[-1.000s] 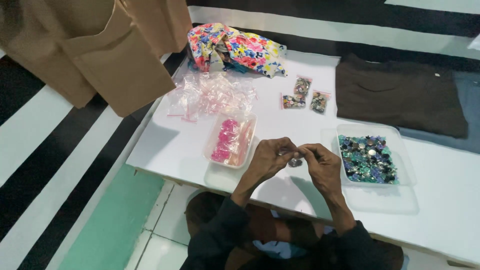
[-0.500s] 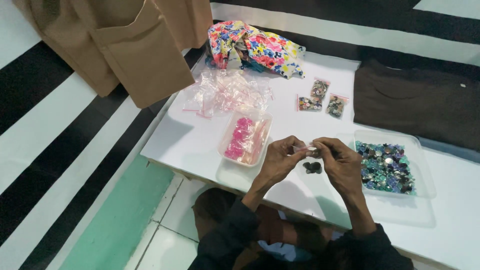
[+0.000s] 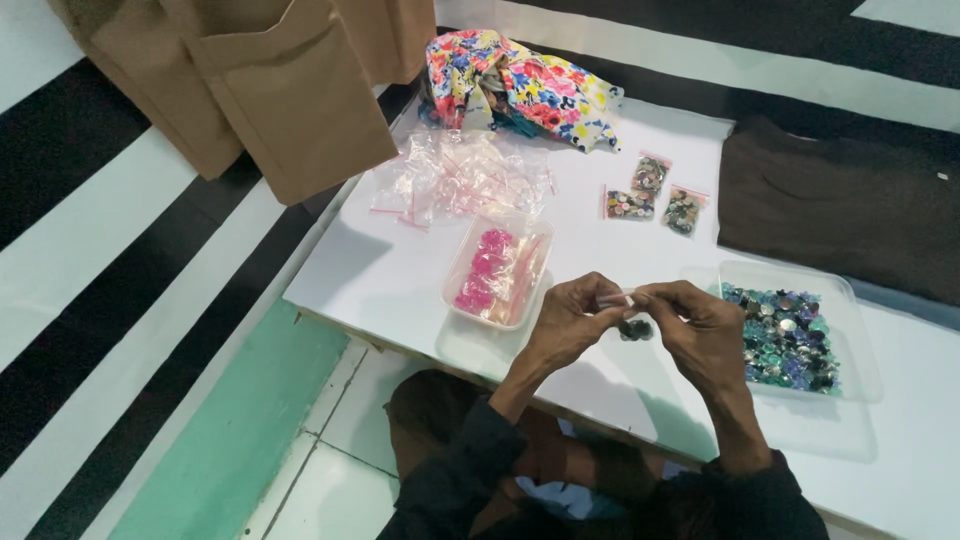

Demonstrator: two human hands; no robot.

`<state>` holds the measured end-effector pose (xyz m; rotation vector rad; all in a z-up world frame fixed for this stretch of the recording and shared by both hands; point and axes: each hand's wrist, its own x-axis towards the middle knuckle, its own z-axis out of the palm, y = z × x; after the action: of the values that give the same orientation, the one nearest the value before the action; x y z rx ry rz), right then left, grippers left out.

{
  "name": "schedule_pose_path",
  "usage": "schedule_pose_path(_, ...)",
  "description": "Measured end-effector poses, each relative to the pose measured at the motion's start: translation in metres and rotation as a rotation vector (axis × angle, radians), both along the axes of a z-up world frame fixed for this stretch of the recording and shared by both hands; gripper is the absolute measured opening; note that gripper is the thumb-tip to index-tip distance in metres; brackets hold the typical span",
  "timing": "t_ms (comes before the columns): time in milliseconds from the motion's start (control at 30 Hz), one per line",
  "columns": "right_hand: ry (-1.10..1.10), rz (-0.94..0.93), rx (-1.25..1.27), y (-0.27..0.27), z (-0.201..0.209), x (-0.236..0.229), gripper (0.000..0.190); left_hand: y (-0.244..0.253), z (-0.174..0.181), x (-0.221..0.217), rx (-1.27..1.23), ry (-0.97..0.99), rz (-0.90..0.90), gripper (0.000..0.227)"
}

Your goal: Sort small decorative trims and place them into plastic bags

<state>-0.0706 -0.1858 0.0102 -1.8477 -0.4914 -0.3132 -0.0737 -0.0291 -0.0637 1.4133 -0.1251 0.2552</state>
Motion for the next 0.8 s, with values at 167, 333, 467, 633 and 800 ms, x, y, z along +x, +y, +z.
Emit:
schedule_pose_path(167,0.021,0.030,-0.038,0.004,0.006,0.003,0.008,0.002,-0.004,0.001,-0.020,0.025,0.002,0.018)
schedule_pose_path(333,0.046,0.052,0.029,0.009,0.004,0.009,0.005,0.007,-0.004,0.000,-0.043,0.036,-0.038,0.024)
schedule_pose_path(467,0.026,0.071,0.019,0.018,0.005,0.012,0.005,0.008,0.013,-0.005,-0.101,0.022,-0.029,0.015)
schedule_pose_path(633,0.219,0.162,0.067,0.027,-0.016,0.024,0.040,0.022,0.012,0.006,-0.235,0.043,0.143,0.009)
schedule_pose_path(800,0.513,0.288,0.261,0.055,-0.038,0.044,0.038,0.043,0.017,0.015,-0.235,0.102,0.387,0.013)
